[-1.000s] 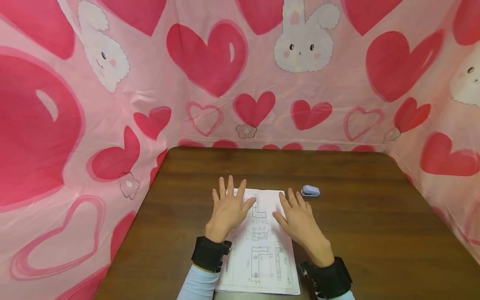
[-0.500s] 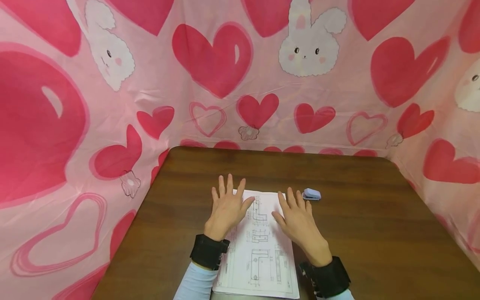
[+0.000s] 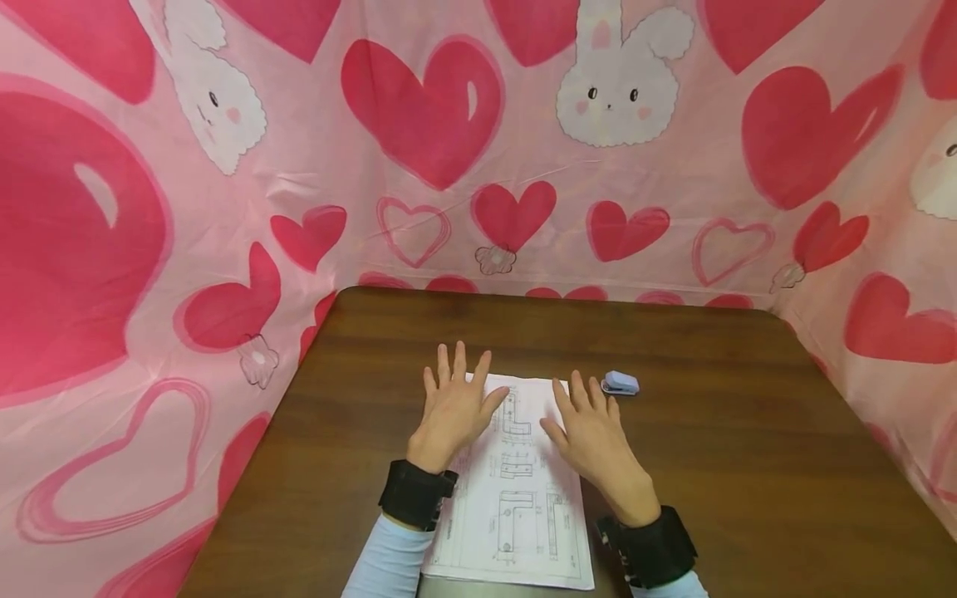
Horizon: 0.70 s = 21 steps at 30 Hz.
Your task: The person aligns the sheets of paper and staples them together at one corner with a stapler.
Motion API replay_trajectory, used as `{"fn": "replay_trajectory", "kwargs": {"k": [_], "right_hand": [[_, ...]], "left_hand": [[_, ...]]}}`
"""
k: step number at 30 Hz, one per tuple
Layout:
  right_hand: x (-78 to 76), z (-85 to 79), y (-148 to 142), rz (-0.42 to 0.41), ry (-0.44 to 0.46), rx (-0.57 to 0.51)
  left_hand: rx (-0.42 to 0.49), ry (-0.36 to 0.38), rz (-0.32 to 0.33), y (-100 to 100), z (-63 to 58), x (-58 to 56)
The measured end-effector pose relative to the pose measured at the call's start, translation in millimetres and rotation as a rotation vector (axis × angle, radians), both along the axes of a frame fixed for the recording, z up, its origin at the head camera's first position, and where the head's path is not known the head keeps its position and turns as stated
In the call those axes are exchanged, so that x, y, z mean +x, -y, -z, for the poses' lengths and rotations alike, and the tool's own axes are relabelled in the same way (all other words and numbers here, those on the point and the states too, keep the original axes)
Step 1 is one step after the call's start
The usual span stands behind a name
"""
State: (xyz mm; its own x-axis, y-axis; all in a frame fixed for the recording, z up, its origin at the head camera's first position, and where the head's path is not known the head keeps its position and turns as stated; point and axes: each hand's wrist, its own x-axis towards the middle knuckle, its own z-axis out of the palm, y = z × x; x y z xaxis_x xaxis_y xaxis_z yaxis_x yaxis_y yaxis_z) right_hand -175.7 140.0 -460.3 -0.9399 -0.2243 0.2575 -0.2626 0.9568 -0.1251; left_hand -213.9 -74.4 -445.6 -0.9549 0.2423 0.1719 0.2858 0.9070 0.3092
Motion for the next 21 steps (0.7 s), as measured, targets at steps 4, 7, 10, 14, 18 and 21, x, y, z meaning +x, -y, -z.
{"fn": "replay_trajectory", "kwargs": {"k": [4,7,10,14,18,21], "right_hand": [[2.4,-1.4,-0.7,-0.001,-0.006,-0.010],[4.0,-2.0,-0.8,-0.009,-0.011,-0.006],[4.3,-2.1,-0.2,-0.018,-0.019,0.003],[3.1,-4.1,0.4,-0.017,-0.031,0.000],[3.5,-4.6,-0.4,-0.015,-0.006,-0.013],[4.2,-4.1,-0.2,-0.019,-0.002,-0.016]], "left_hand": [[0.006,0.011,-0.001,-0.3,0.2,2.8],[0.003,0.025,0.000,-0.6,0.7,4.3],[-0.001,0.032,0.000,0.2,0.4,4.3],[0.006,0.013,0.001,1.8,-2.1,2.6],[0.012,0.034,0.000,3.5,-2.8,2.8],[0.015,0.054,-0.006,5.2,-2.4,3.4]]}}
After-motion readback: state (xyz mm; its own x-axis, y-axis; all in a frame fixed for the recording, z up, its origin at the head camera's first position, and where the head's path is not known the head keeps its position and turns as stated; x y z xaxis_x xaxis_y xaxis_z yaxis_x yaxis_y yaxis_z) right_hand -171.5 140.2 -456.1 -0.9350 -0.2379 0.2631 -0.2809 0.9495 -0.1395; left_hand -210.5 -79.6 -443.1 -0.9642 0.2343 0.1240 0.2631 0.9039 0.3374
